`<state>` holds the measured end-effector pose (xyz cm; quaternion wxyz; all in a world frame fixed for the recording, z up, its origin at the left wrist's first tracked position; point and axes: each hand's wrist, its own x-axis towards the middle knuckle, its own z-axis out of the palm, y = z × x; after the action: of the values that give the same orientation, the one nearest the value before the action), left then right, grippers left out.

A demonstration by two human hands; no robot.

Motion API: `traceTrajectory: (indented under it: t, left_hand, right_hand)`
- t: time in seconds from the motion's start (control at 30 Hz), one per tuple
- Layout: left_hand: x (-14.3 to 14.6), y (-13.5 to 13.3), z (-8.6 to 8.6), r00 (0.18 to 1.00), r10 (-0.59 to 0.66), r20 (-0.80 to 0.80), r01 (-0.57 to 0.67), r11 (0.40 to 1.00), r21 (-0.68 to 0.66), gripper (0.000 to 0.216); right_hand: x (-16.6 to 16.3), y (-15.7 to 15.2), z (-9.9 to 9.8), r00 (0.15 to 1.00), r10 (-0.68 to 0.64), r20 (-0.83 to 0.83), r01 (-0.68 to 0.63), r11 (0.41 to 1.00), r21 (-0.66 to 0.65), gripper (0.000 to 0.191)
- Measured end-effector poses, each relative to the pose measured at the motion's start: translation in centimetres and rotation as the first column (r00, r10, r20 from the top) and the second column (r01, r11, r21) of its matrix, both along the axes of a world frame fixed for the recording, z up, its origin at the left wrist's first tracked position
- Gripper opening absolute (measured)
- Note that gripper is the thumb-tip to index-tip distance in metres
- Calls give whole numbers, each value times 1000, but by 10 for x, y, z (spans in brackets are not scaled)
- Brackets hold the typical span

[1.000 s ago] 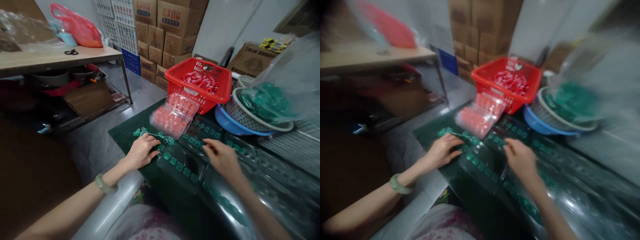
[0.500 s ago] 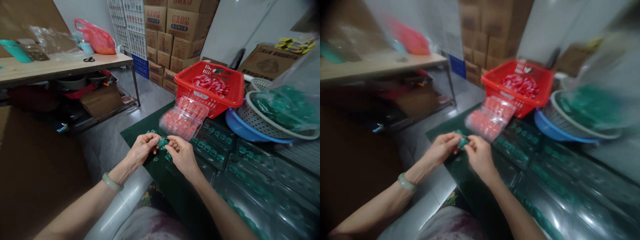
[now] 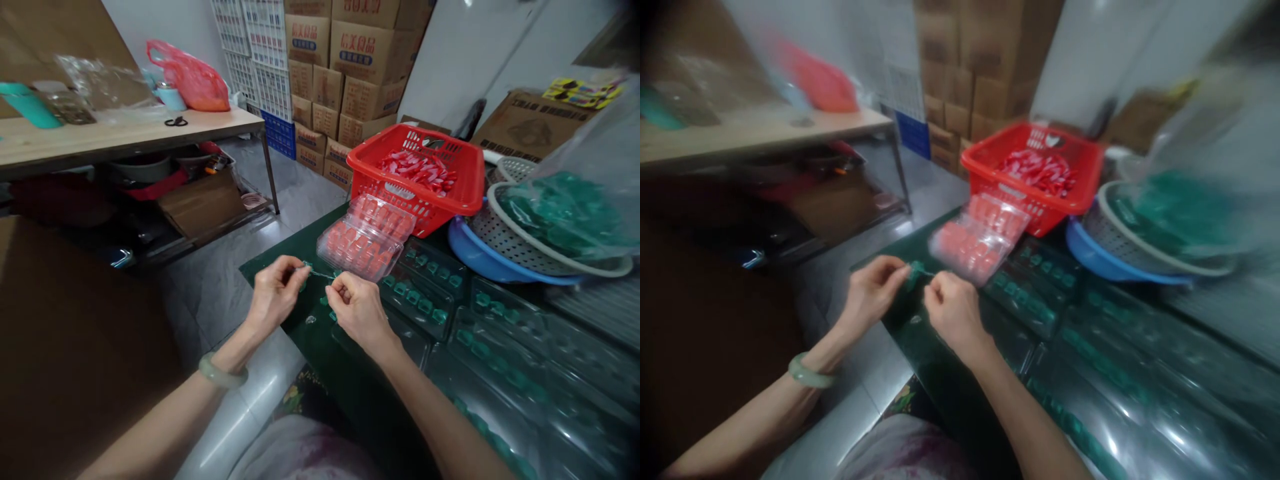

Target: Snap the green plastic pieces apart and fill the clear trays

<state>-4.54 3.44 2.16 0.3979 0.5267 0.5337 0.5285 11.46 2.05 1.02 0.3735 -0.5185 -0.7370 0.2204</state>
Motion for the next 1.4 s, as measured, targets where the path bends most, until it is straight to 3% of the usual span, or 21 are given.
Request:
traceTrajectory:
  t: [0.07, 0.1, 0.17, 0.23, 0.37, 0.53, 0.73, 0.87, 0.97, 1.1, 1.3, 1.4]
  left_hand:
    - [-10, 3, 3, 993, 67, 99, -64, 998, -30, 17]
    - [-13, 5, 3, 979, 37, 199, -19, 995, -96, 18]
    - [-15, 6, 3, 907, -62, 416, 170, 959, -227, 21]
    - [-9, 4, 1, 824, -121, 554, 319, 906, -277, 22]
    - [16, -4, -3, 751, -179, 636, 428, 866, -261, 21]
    - [51, -13, -3, 663, -240, 709, 558, 790, -254, 21]
    - [94, -23, 2, 660, -283, 696, 614, 737, -283, 23]
    - [114, -31, 11, 642, -347, 684, 663, 699, -268, 24]
    - [121, -34, 20, 614, -401, 679, 720, 638, -274, 19]
    - [125, -35, 25, 613, -506, 607, 761, 584, -282, 14]
    - [130, -37, 19, 687, -640, 343, 717, 675, -177, 12]
    - [131, -36, 20, 626, -684, 374, 772, 611, -173, 14]
  right_hand:
    - [-2, 4, -3, 999, 19, 39, -19, 1000, 7, 16]
    - [-4, 6, -4, 998, 28, 61, -29, 999, 17, 15]
    - [-8, 7, -3, 995, 22, 95, -27, 998, 53, 19]
    - [-12, 3, 3, 998, -20, 65, 14, 996, 87, 28]
    - [-12, -14, 18, 991, -53, -119, 58, 998, 34, 27]
    - [11, -35, 20, 971, -154, -182, 168, 984, 63, 14]
    - [49, -53, 15, 957, -204, -204, 230, 966, 114, 10]
    - [76, -62, 13, 891, -288, -352, 302, 953, -15, 9]
    - [94, -68, 14, 791, -282, -543, 231, 960, -162, 13]
    - [109, -76, 13, 726, -216, -653, 104, 973, -207, 15]
    - [112, -84, 10, 716, -163, -678, 40, 980, -193, 14]
    - [112, -88, 13, 733, -138, -666, 66, 989, -131, 16]
